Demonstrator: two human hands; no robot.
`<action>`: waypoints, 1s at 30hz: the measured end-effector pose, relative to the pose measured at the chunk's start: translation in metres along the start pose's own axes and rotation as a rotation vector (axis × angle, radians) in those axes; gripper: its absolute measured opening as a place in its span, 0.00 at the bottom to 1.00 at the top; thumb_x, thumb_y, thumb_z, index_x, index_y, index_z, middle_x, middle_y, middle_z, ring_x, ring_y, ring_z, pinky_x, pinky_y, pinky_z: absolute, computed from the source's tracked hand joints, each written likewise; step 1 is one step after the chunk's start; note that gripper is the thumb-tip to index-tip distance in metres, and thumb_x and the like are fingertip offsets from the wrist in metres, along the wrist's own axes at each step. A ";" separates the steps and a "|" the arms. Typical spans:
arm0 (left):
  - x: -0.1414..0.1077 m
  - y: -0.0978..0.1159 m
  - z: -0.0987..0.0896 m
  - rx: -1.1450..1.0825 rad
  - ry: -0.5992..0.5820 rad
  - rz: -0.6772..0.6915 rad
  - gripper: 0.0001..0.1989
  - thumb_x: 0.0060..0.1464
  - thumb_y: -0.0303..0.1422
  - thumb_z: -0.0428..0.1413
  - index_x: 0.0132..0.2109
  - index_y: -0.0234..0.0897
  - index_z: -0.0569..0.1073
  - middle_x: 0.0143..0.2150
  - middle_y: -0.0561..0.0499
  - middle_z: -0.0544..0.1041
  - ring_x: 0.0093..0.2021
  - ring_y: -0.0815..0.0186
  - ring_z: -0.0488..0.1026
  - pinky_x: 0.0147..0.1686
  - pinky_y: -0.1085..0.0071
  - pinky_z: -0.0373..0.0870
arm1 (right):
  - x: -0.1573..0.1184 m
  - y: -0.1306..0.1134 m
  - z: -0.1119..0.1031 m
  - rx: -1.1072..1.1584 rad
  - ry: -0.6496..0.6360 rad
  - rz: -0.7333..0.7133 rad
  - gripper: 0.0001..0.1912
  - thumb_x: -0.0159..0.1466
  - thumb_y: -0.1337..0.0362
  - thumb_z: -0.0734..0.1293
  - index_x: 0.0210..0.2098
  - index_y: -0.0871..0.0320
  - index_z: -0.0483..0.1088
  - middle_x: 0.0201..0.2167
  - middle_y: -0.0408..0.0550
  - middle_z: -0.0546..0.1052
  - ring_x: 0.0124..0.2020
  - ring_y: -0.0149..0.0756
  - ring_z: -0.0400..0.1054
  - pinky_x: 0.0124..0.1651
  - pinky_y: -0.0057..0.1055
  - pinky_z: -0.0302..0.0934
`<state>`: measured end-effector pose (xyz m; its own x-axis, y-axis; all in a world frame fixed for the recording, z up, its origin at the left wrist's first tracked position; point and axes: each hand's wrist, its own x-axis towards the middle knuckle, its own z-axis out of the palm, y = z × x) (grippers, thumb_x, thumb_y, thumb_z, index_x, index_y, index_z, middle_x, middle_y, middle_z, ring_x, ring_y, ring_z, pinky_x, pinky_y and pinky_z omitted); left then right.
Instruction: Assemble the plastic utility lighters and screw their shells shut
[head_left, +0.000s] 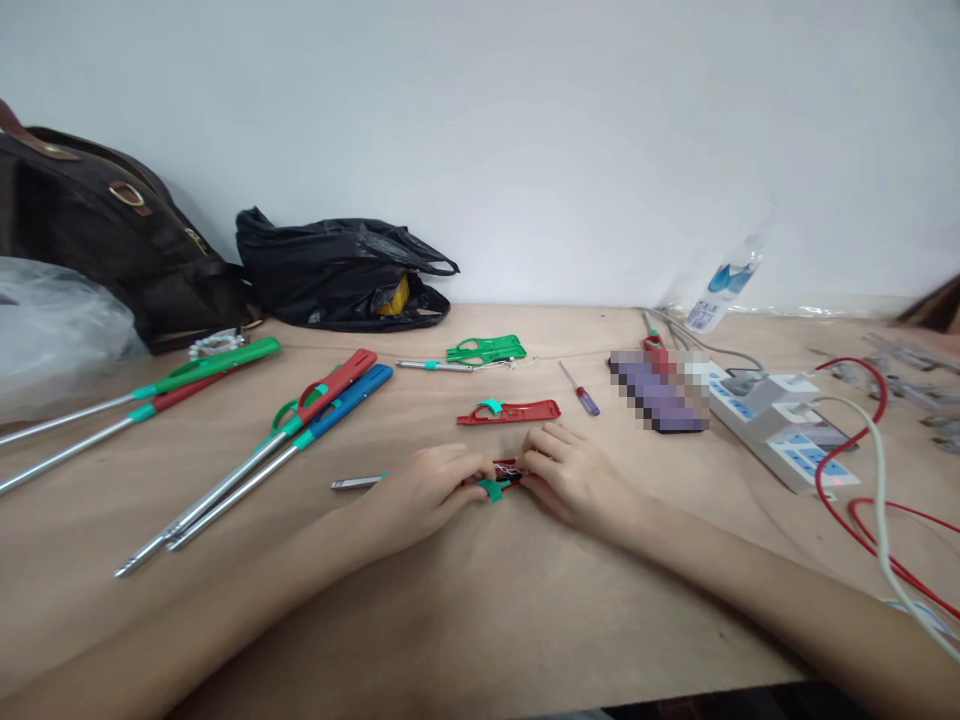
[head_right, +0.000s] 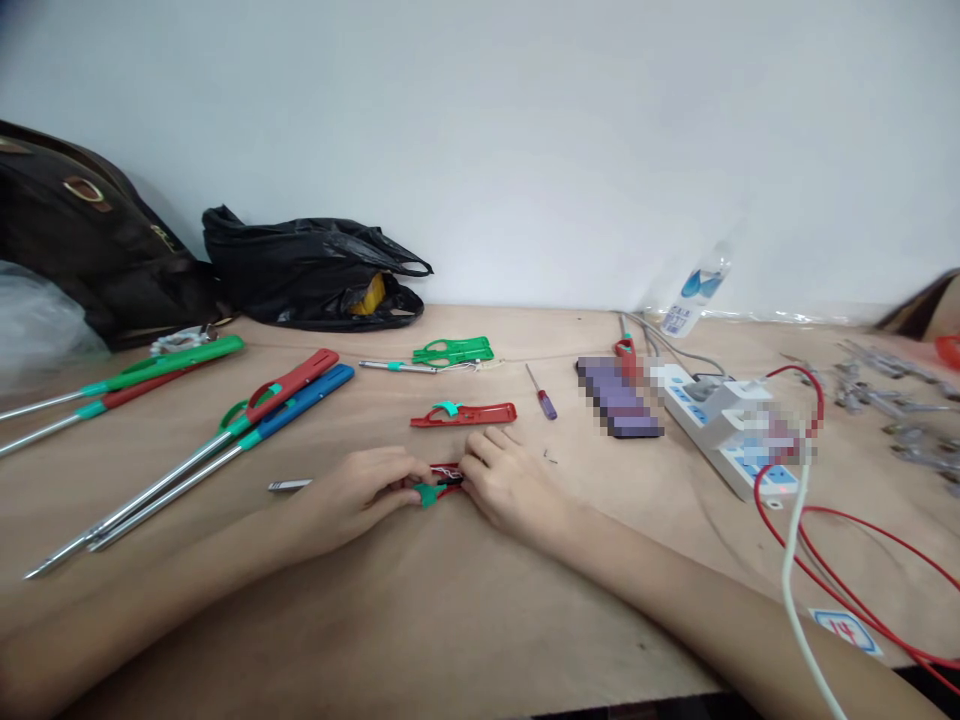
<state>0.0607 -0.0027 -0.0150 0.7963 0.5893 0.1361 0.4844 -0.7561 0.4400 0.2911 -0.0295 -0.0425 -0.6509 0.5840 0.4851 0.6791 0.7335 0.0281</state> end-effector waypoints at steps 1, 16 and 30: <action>0.000 0.000 0.001 0.002 0.000 0.001 0.05 0.61 0.28 0.53 0.43 0.38 0.73 0.37 0.52 0.77 0.36 0.65 0.73 0.35 0.73 0.66 | -0.001 0.000 0.000 -0.005 0.003 -0.006 0.12 0.69 0.70 0.58 0.34 0.62 0.71 0.32 0.52 0.72 0.34 0.39 0.63 0.37 0.34 0.59; 0.001 -0.007 0.004 0.153 0.119 0.085 0.14 0.66 0.28 0.44 0.39 0.35 0.74 0.34 0.50 0.70 0.34 0.66 0.68 0.32 0.71 0.64 | 0.000 0.000 -0.005 0.288 -0.084 0.210 0.06 0.66 0.72 0.61 0.34 0.59 0.68 0.32 0.47 0.72 0.32 0.35 0.67 0.35 0.30 0.60; 0.005 -0.009 0.009 0.323 0.136 0.192 0.15 0.66 0.26 0.42 0.35 0.33 0.71 0.33 0.50 0.68 0.31 0.67 0.65 0.29 0.73 0.60 | 0.001 -0.002 -0.005 0.362 -0.074 0.286 0.07 0.64 0.74 0.63 0.31 0.58 0.68 0.31 0.45 0.73 0.31 0.33 0.67 0.35 0.28 0.60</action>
<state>0.0635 0.0046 -0.0264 0.8390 0.4443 0.3142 0.4376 -0.8940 0.0960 0.2908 -0.0316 -0.0373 -0.4864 0.7937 0.3652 0.6811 0.6063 -0.4105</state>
